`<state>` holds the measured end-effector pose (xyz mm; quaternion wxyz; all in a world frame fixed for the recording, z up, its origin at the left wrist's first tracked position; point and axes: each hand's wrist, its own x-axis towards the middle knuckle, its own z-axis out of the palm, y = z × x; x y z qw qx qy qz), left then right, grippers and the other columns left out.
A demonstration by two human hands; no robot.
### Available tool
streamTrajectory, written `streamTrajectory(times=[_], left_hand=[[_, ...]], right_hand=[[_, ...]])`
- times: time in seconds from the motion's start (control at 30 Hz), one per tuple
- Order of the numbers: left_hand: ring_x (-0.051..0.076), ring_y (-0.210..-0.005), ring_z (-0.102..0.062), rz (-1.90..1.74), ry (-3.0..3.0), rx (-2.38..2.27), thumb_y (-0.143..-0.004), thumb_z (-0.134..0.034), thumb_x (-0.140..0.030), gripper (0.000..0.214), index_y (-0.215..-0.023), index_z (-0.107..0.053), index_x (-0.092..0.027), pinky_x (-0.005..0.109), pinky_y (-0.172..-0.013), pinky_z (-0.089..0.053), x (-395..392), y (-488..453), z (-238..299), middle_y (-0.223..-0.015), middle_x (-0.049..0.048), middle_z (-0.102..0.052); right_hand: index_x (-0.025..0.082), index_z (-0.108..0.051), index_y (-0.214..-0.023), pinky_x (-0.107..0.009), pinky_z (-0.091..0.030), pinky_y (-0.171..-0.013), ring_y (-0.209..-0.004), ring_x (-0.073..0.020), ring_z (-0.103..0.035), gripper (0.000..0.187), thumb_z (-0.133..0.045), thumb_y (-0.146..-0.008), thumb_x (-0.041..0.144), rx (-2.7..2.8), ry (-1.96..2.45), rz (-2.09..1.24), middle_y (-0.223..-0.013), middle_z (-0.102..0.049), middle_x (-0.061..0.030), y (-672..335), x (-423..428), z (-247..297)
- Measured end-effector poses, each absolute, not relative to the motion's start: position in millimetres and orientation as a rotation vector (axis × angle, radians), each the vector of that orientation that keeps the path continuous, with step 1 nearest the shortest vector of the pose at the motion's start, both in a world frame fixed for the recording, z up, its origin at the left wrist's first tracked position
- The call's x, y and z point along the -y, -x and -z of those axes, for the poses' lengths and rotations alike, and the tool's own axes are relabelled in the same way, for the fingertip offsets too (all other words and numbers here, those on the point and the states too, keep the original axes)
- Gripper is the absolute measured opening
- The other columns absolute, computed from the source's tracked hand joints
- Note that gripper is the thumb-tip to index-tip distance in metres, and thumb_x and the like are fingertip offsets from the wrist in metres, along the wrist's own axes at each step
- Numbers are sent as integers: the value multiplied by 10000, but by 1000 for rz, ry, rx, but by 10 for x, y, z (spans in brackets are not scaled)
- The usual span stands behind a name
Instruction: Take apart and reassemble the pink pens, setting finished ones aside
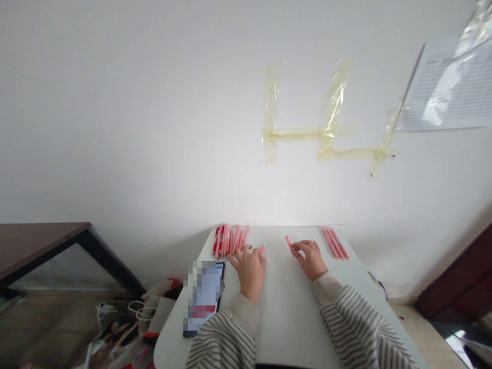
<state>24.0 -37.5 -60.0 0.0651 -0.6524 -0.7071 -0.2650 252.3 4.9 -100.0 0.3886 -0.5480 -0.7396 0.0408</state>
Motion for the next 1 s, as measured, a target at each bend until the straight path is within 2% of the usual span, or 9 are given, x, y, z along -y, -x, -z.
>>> streamTrajectory(times=[0.33, 0.6, 0.77, 1.0], left_hand=[[321, -1256, -447, 756, 1919, 2160, -938, -563, -349, 239, -916, -785, -262, 669, -1141, -212, 366, -240, 593, -1250, 88, -633], [318, -1240, -456, 769, 1920, 2147, -908, -583, -283, 200, -888, -781, -260, 651, -1111, -262, 371, -238, 585, -1232, 88, -640], [315, -1241, -460, 798, 1921, 2149, -913, -577, -280, 201, -898, -778, -264, 649, -1113, -256, 366, -237, 585, -1234, 82, -638], [303, -1236, -468, 871, 1915, 2154, -890, -617, -277, 159, -909, -775, -280, 604, -1104, -278, 370, -236, 580, -1232, 64, -635]], right_hand=[[262, -741, -1030, -587, -390, -1076, -1071, -281, -622, 234, -580, -908, 378, 1867, 1389, -161, -988, -757, -87, -2533, -53, 1012], [268, -699, -998, -700, -212, -1166, -1115, -269, -625, 196, -565, -900, 370, 1877, 1458, -253, -1022, -761, -64, -2523, -32, 1019], [274, -703, -1017, -706, -226, -1161, -1143, -267, -630, 201, -580, -891, 372, 1874, 1489, -239, -1019, -767, -50, -2522, -28, 1007], [258, -702, -1014, -680, -228, -1161, -1094, -268, -635, 219, -573, -899, 392, 1832, 1455, -229, -1018, -766, -76, -2525, -15, 955]])
